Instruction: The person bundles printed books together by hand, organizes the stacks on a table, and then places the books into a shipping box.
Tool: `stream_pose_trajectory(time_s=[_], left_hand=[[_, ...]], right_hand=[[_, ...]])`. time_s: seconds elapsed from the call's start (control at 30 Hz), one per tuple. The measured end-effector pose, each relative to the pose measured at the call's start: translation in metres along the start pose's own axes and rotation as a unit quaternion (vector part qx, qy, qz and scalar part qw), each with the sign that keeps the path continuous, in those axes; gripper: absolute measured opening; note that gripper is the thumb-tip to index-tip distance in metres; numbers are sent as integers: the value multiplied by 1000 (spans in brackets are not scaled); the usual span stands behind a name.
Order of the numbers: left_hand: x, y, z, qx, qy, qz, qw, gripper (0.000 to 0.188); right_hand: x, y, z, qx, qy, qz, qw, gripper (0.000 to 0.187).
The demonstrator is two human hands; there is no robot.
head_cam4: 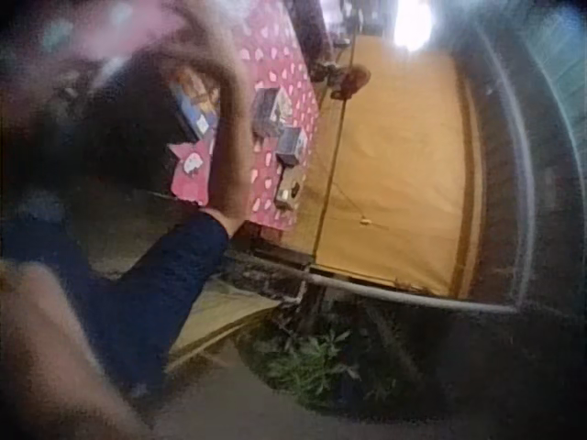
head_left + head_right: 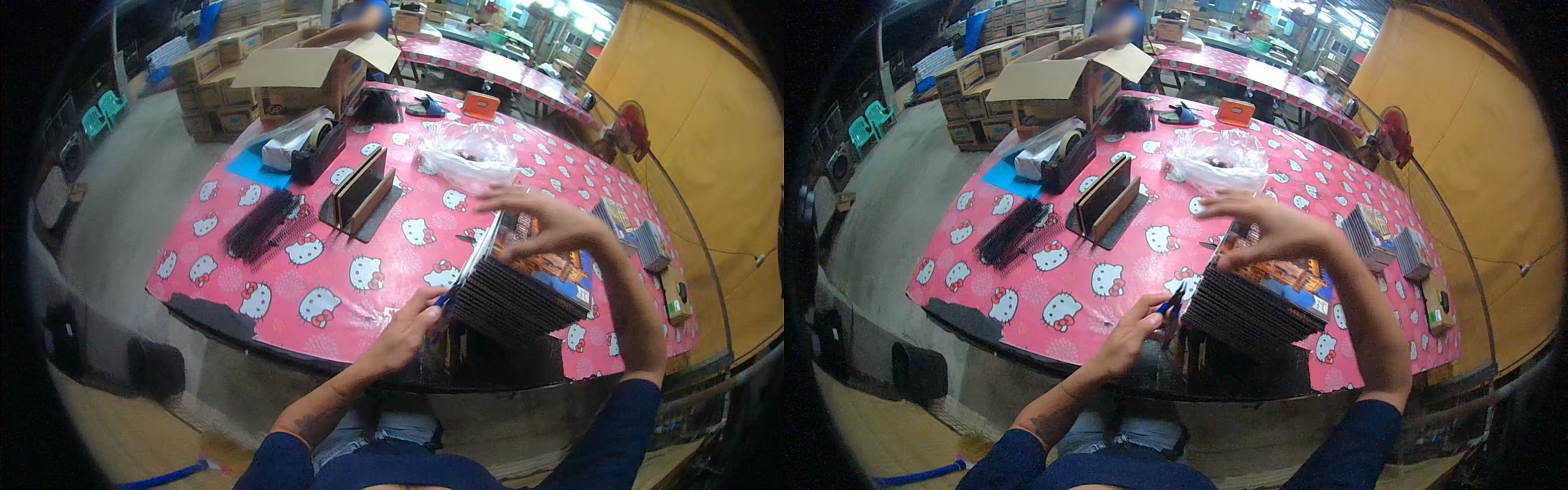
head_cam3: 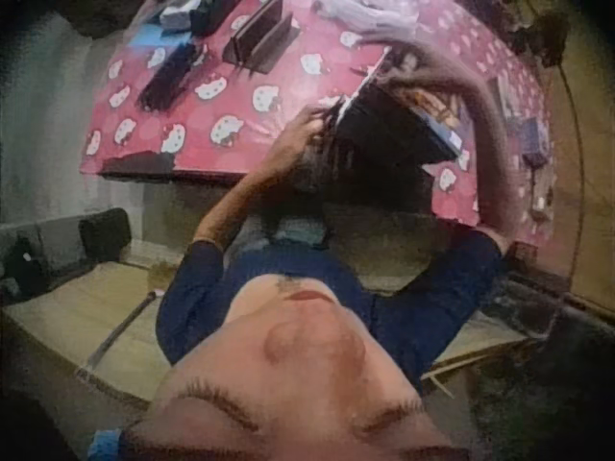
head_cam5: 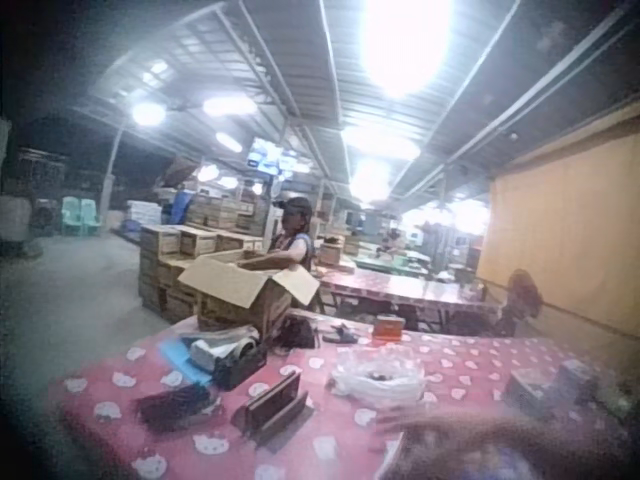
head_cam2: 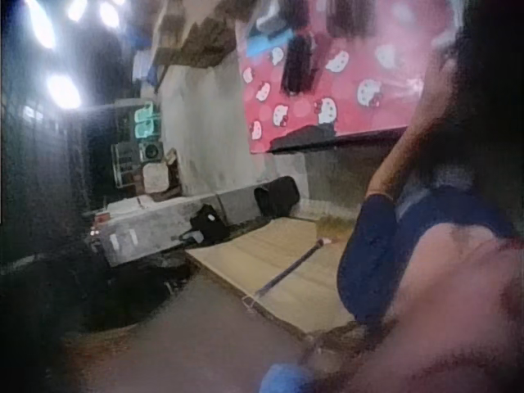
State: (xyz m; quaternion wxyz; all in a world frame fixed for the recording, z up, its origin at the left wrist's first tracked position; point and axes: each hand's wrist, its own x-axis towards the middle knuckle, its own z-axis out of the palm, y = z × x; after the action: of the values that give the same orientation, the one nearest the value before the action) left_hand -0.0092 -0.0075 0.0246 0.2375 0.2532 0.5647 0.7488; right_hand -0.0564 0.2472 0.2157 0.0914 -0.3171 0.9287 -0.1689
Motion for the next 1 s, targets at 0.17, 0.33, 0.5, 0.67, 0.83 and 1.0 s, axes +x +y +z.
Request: stream_pose_trajectory(time_s=[0.17, 0.33, 0.5, 0.67, 0.83, 1.0], left_hand=[[12, -1, 35, -83, 65, 31, 994, 38], [11, -1, 38, -77, 45, -5, 996, 37], [17, -12, 40, -78, 83, -16, 993, 36], [17, -3, 40, -102, 53, -26, 993, 38], [14, 3, 51, 284, 175, 142, 932, 34], [14, 5, 53, 282, 172, 184, 926, 34]], right_hand=[[-11, 10, 51, -94, 17, -57, 994, 62], [-14, 23, 65, -59, 47, -56, 996, 50], [-13, 22, 65, -47, 58, -66, 995, 46], [-13, 19, 62, -43, 45, -52, 997, 46], [-13, 19, 64, -62, 64, -56, 994, 41], [-11, 11, 65, -90, 67, -50, 992, 36]])
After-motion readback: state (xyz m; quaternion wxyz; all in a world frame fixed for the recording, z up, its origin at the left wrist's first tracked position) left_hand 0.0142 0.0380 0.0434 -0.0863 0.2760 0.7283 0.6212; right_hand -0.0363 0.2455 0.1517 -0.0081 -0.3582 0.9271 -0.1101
